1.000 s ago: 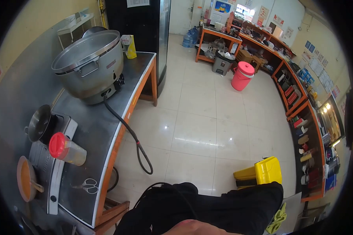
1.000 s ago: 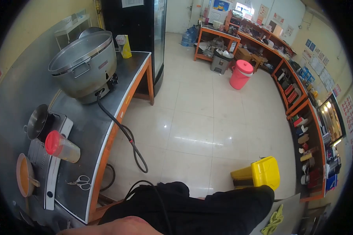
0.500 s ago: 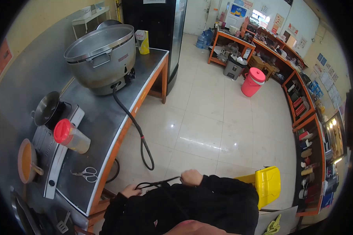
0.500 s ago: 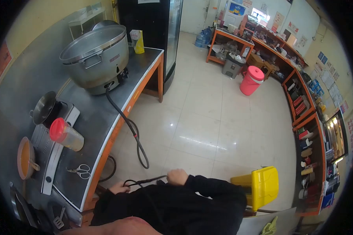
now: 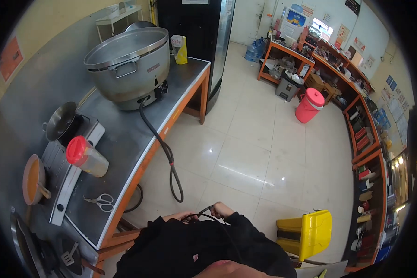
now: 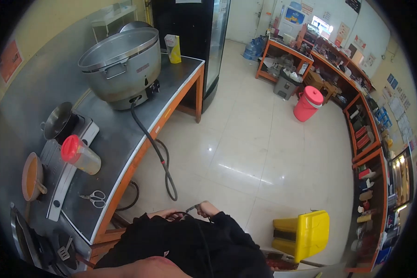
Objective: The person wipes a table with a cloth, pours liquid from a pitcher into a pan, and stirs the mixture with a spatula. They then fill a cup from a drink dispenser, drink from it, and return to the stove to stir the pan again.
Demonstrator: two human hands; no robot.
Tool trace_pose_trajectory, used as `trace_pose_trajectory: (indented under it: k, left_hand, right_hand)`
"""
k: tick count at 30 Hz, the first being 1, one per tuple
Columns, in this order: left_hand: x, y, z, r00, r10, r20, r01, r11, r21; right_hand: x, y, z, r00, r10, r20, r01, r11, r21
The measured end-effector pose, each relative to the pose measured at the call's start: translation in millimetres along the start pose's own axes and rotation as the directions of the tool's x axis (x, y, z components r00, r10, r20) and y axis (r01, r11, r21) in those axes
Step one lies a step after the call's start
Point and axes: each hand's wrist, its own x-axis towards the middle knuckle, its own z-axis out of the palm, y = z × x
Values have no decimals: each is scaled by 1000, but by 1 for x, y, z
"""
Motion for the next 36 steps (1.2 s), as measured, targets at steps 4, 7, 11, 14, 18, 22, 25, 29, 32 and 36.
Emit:
trace_pose_trajectory:
  k: [4, 7, 11, 14, 18, 22, 25, 29, 32, 36]
  left_hand:
    - [5, 15, -13, 986, 41, 162, 23, 926, -378]
    - [30, 42, -21, 959, -282, 0, 226, 768, -599]
    - [99, 29, -28, 952, -196, -236, 176, 979, -102]
    - [141, 32, -53, 933, -254, -256, 239, 967, -91]
    - [185, 68, -99, 905, -320, -280, 281, 944, -173]
    - [238, 116, -150, 911, -292, -293, 207, 935, -287]
    - [285, 152, -186, 940, -224, -258, 152, 950, -271]
    - [344, 200, -219, 957, -269, -109, 241, 945, -222]
    - [391, 216, -247, 930, -367, 0, 361, 915, -181]
    - [457, 243, -277, 883, -462, 80, 467, 855, -227]
  right_hand:
    - [2, 9, -19, 998, 53, 15, -54, 991, 125]
    - [5, 7, -28, 999, 41, -21, -39, 993, 112]
    - [24, 1, -46, 994, -48, -102, 54, 997, 55]
    - [50, 4, -77, 962, -254, -101, 247, 966, -82]
    - [70, -42, -114, 988, -51, -146, 73, 986, 151]
    - [95, -119, -161, 982, -127, -139, 144, 982, 122]
    - [89, -185, -203, 991, -89, -97, 98, 991, 96]
    - [101, -226, -256, 945, -183, -271, 170, 983, -72]
    - [127, -210, -301, 919, -103, -380, 129, 991, 43]
    - [146, -226, -353, 863, -127, -488, 182, 981, 67]
